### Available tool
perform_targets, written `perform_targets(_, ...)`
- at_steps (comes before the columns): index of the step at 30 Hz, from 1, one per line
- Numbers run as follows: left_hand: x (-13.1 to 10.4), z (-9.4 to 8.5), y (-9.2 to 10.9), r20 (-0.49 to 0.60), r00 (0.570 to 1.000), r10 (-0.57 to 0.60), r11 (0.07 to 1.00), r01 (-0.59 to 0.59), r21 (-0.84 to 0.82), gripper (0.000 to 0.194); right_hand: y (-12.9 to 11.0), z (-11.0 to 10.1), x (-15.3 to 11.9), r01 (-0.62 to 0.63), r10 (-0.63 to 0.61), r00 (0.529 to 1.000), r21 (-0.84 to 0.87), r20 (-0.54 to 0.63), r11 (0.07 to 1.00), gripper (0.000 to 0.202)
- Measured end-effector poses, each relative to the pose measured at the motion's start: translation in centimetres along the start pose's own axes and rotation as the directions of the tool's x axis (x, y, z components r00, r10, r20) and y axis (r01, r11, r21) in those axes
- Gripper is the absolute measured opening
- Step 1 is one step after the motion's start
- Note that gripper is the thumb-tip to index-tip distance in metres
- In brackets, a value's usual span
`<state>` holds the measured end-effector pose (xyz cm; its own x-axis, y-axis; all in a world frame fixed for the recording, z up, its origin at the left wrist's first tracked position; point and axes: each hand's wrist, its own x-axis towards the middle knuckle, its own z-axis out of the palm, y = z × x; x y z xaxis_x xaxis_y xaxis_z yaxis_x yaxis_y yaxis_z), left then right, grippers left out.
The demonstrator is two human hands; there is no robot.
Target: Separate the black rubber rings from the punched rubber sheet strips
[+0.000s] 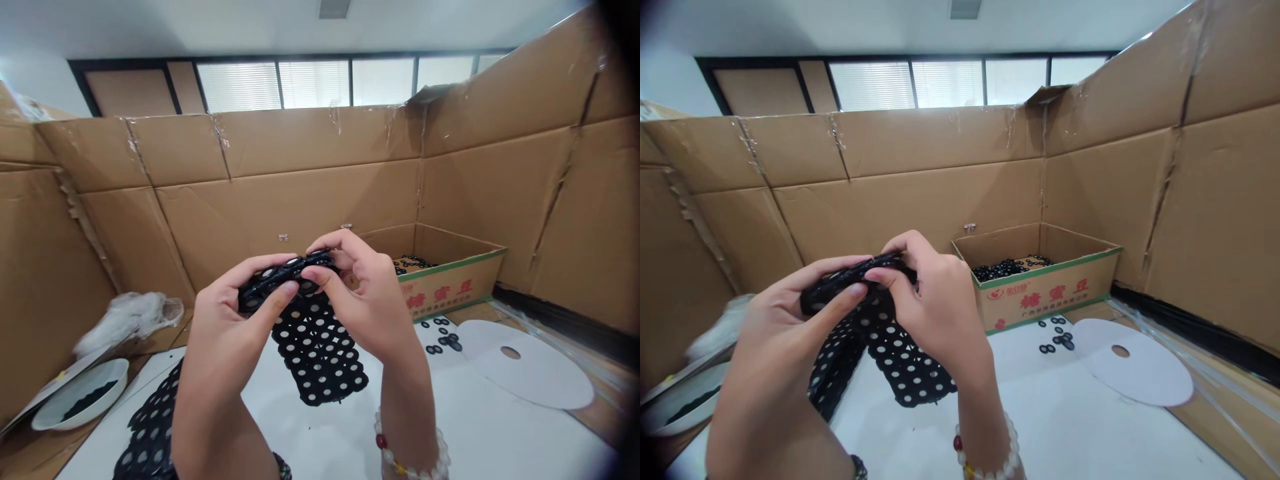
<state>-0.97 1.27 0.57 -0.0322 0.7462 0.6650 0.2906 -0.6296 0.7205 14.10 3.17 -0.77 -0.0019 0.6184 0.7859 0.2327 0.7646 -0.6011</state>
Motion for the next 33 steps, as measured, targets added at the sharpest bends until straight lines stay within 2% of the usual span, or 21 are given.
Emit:
perform_targets(3,0.3,0.1,-0.3,-0.013,1.000,0.027,1.000,-0.027,0.004,0.019,0.1,0.1,0.1,0.012,-0.012,1.000,0.000,-0.025,1.000,0.009)
perform_targets(5,0.4,0.4,-0.3,-0.053,0.999,0.008,1.000,-0.010,-0.024,0.028,0.2,0.2,0.2,0.002,0.001,0.998,0.058,-0.066,0.998,0.009)
perform_targets(8,0.4,1.2,-0.1,-0.178,0.983,-0.035,0.995,0.017,-0.099,0.042,0.3,0.5,0.4,-0.081,0.116,0.985,0.258,-0.124,0.963,0.019)
perform_targets(10,0.3,1.7,0.1,-0.254,0.967,-0.030,0.992,-0.002,-0.124,0.040,0.3,0.6,0.5,-0.133,0.198,0.970,0.368,-0.144,0.920,0.022)
perform_targets(12,0.2,2.1,0.4,-0.282,0.959,-0.008,0.991,-0.031,-0.132,0.038,0.1,0.7,0.5,-0.142,0.225,0.959,0.397,-0.170,0.907,0.022)
perform_targets(16,0.3,2.1,0.4,-0.249,0.969,-0.007,0.993,-0.022,-0.116,0.039,-0.1,0.6,0.5,-0.140,0.223,0.959,0.391,-0.176,0.910,0.028)
perform_targets(20,0.5,1.1,-0.2,-0.088,0.995,-0.044,0.981,0.026,-0.193,0.046,0.1,0.1,0.4,-0.159,0.206,0.977,0.432,-0.064,0.888,0.028)
perform_targets(24,0.5,-0.1,-0.9,0.053,0.995,-0.088,0.968,0.098,-0.231,0.056,0.6,-0.6,0.4,-0.163,0.172,0.985,0.367,0.009,0.916,0.030)
perform_targets(27,0.5,-0.3,-1.1,0.059,0.991,-0.117,0.964,0.128,-0.234,0.059,0.9,-0.9,0.3,-0.164,0.157,0.986,0.325,0.047,0.931,0.031)
perform_targets(33,0.7,0.3,-0.9,-0.031,0.990,-0.140,0.964,0.129,-0.234,0.038,1.2,-1.0,0.2,-0.180,0.168,0.984,0.358,0.065,0.916,0.033)
